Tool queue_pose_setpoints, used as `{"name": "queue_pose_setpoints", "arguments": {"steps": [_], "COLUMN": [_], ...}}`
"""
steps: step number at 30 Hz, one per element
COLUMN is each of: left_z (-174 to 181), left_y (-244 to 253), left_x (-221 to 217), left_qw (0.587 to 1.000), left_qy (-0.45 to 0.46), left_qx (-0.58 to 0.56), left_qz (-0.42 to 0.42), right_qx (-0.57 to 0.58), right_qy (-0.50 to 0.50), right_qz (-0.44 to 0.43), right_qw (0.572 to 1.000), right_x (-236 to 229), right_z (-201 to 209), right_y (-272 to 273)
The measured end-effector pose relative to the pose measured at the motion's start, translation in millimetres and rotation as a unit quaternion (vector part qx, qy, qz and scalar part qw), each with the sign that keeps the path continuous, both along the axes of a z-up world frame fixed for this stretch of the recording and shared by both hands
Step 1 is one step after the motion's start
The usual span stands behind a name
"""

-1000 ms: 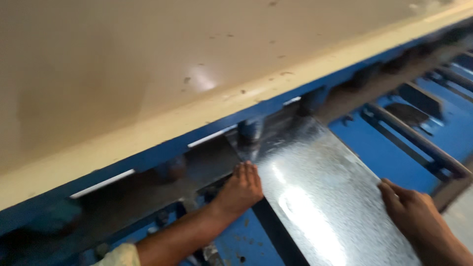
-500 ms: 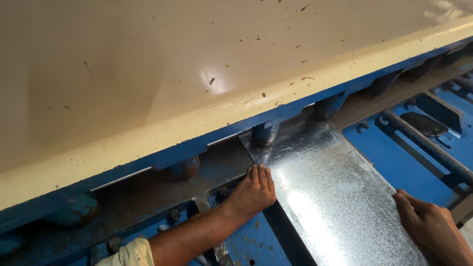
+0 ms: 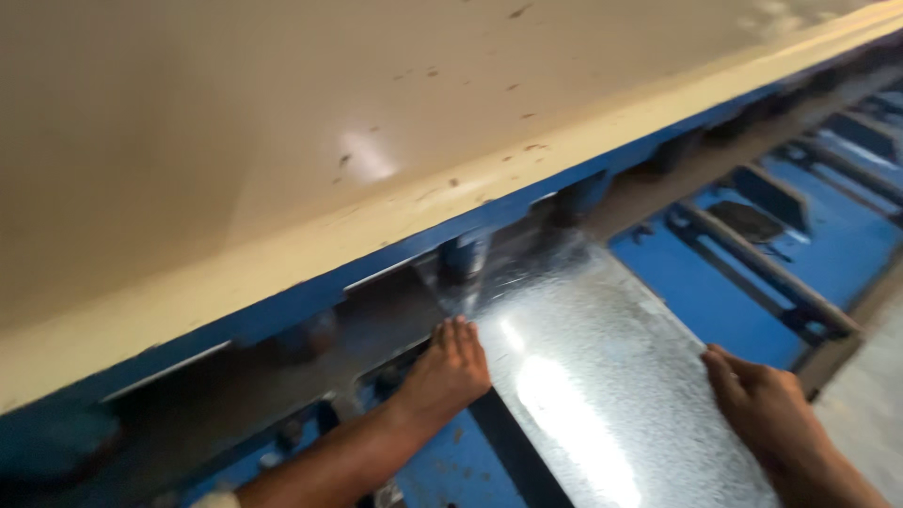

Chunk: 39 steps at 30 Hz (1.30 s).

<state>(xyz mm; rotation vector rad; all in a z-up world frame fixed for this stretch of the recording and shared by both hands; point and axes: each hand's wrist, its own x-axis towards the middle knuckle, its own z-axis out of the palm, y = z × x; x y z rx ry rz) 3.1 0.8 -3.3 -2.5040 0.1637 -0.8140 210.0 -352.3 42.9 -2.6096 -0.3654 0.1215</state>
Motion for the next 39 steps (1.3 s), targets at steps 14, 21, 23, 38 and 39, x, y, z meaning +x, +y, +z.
{"name": "queue_pose_setpoints", "arguments": {"steps": [14,21,23,38,39], "left_z": [3,4,6,8,8], "left_y": [-1,-2,-2,-4,-6], "left_x": [1,1,-1,-1,-2], "left_qw": [0.999,0.999,0.999,1.000,1.000], "left_qy": [0.033,0.021,0.031,0.005,-0.003], "left_qx": [-0.009,-0.031,-0.035,0.005,0.002], "left_qz": [0.004,0.002,0.003,0.013,0.016], "right_qx": [-0.026,-0.004,-0.013,-0.003,0.009], "right_qy": [0.016,0.041,0.039,0.017,0.010], "right_qz": [0.056,0.046,0.040,0.040,0.037], "right_qw": [0.998,0.998,0.998,0.999,0.999], "right_x": [14,8,6,0,-5], "right_z": [-3,2,6,13,14], "right_y": [-7,-4,-1,1,2]}}
